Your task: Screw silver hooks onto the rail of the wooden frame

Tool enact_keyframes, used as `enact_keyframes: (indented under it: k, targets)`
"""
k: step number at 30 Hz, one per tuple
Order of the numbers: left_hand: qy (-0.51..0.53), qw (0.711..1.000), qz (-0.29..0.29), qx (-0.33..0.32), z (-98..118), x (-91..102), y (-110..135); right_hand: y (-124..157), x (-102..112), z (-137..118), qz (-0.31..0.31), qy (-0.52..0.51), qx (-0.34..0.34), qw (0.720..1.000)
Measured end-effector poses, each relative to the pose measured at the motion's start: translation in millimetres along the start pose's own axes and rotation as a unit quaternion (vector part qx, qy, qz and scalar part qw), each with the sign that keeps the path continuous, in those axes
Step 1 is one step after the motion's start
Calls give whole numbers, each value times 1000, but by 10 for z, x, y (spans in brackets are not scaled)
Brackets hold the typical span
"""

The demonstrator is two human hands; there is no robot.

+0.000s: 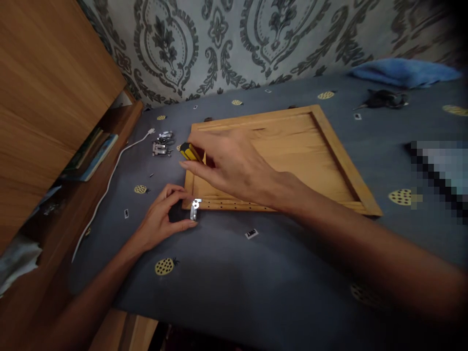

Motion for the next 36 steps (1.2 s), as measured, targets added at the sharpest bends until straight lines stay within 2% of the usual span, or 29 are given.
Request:
enact_keyframes:
  k: [2, 5, 12, 15, 20, 25, 28, 36]
  targets:
    - [0, 1000, -1, 2, 3, -4, -2, 8, -66, 6, -57, 87, 3, 995]
    - [0, 1000, 3, 1, -1, -8, -2, 40, -197, 27, -129, 157, 17, 979]
    - [2, 1000, 8, -11, -18, -8, -4, 125, -556, 197, -156, 198, 43, 967]
    - [0, 1000, 4, -13, -14, -7, -7, 130, -608, 230, -150, 181, 33, 971]
    - [4, 1000, 3, -5, -5, -5, -6, 249, -493, 135, -114, 143, 25, 983]
    - [3, 1000, 7, -13, -9, -9, 5, 645, -471, 6, -41, 52, 115, 991]
    - [2, 1000, 8, -24, -8, -12, 8, 841, -522, 10, 0, 22, 136, 990]
    - [7, 1000, 2, -15, 1, -5, 4, 917, -616, 15, -12, 47, 174, 984]
Point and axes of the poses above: each hand's wrist, its own y-axis away from the middle knuckle, its own x-axis out of the back of the hand, z = x × y, the point moved 4 cm from there along -y, towards the middle knuckle, and after that the axes turned 2 degrees about z, right-handed, at the moved point
